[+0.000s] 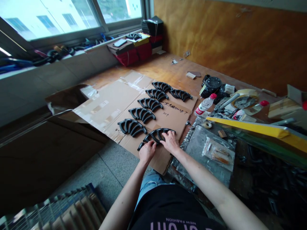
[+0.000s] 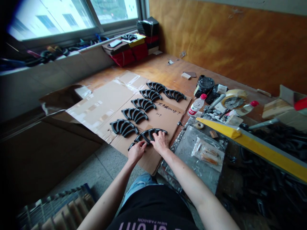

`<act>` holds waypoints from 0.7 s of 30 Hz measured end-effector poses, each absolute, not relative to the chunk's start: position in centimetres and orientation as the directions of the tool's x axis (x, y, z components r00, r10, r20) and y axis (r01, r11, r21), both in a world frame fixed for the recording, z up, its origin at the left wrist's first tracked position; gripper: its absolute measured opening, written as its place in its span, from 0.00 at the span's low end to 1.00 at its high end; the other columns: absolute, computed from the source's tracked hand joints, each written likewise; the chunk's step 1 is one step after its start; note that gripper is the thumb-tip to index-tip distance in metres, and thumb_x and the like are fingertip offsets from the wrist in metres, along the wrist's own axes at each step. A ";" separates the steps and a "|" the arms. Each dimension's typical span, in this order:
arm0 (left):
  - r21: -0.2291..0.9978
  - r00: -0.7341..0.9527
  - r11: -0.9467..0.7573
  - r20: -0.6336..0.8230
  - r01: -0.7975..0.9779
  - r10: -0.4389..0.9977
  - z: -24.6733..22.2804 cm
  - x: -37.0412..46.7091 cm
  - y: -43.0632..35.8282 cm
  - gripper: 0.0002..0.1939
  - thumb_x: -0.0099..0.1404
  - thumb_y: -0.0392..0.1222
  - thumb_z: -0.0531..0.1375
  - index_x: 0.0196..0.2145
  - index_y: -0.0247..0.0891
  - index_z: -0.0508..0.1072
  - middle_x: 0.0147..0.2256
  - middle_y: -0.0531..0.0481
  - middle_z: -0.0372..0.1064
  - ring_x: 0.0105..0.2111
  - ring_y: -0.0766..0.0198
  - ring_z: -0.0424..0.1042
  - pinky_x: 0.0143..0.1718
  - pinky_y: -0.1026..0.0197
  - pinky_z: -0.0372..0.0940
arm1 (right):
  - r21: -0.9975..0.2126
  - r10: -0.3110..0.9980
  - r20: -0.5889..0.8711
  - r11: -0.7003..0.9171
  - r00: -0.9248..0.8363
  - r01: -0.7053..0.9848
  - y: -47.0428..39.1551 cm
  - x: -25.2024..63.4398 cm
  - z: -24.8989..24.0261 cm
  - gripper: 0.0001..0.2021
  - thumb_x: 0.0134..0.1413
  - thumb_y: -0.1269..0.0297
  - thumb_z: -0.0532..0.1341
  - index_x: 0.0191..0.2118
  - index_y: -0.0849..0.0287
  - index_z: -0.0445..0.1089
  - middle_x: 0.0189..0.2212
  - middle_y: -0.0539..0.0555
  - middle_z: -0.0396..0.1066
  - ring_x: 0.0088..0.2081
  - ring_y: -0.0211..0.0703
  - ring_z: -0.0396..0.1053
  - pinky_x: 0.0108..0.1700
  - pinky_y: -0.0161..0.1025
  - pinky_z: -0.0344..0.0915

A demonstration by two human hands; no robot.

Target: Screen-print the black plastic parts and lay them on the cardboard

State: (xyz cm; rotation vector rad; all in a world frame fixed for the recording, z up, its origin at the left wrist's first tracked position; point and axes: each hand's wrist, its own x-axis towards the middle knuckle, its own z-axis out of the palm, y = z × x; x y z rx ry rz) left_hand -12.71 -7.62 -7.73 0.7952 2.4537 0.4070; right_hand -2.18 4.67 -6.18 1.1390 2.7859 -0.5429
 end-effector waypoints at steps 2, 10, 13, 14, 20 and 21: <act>0.432 -0.685 0.794 -0.419 0.427 0.596 -7.7 -13.0 -7.4 0.23 0.69 0.55 0.51 0.54 0.43 0.74 0.46 0.43 0.78 0.46 0.54 0.76 0.46 0.57 0.66 | -0.329 0.622 -0.248 0.668 -0.743 0.668 3.3 -2.9 -6.1 0.22 0.56 0.53 0.64 0.55 0.49 0.67 0.57 0.61 0.59 0.58 0.58 0.58 0.52 0.50 0.64; 0.468 -0.639 0.799 -0.493 0.377 0.590 -8.0 -14.3 -6.9 0.24 0.70 0.53 0.48 0.51 0.41 0.76 0.43 0.41 0.79 0.47 0.51 0.76 0.46 0.55 0.65 | -0.278 0.676 -0.322 0.602 -0.663 0.749 0.9 -5.7 -7.8 0.18 0.56 0.58 0.63 0.51 0.55 0.70 0.60 0.62 0.60 0.59 0.67 0.56 0.52 0.64 0.60; 0.487 -0.625 0.785 -0.489 0.383 0.608 -7.4 -14.0 -7.1 0.24 0.70 0.53 0.48 0.51 0.41 0.76 0.44 0.42 0.79 0.46 0.52 0.76 0.46 0.56 0.65 | -0.307 0.655 -0.302 0.621 -0.692 0.721 1.5 -5.1 -7.6 0.17 0.56 0.59 0.64 0.51 0.55 0.70 0.59 0.62 0.62 0.61 0.67 0.54 0.56 0.64 0.56; 0.504 -0.623 0.774 -0.478 0.383 0.619 -7.1 -13.9 -6.9 0.24 0.71 0.52 0.47 0.51 0.40 0.76 0.45 0.42 0.78 0.46 0.53 0.76 0.46 0.56 0.65 | -0.324 0.645 -0.278 0.634 -0.712 0.702 2.0 -4.9 -7.5 0.17 0.55 0.58 0.64 0.51 0.55 0.70 0.60 0.61 0.61 0.62 0.66 0.52 0.57 0.65 0.55; 0.724 -0.581 0.518 -0.198 0.457 0.789 -5.0 -15.1 0.1 0.25 0.71 0.49 0.50 0.60 0.36 0.67 0.51 0.40 0.73 0.40 0.59 0.74 0.47 0.57 0.65 | -0.378 0.770 -0.135 0.541 -0.623 0.751 10.6 -6.1 -5.8 0.19 0.57 0.52 0.62 0.52 0.51 0.70 0.61 0.56 0.61 0.61 0.58 0.55 0.58 0.56 0.58; 0.742 -0.559 0.464 -0.146 0.484 0.816 -4.5 -15.4 1.7 0.25 0.71 0.49 0.51 0.61 0.36 0.66 0.51 0.40 0.72 0.39 0.60 0.74 0.47 0.57 0.66 | -0.377 0.811 -0.127 0.494 -0.571 0.784 12.9 -6.7 -5.7 0.19 0.57 0.51 0.62 0.52 0.51 0.70 0.61 0.56 0.61 0.60 0.57 0.56 0.57 0.55 0.59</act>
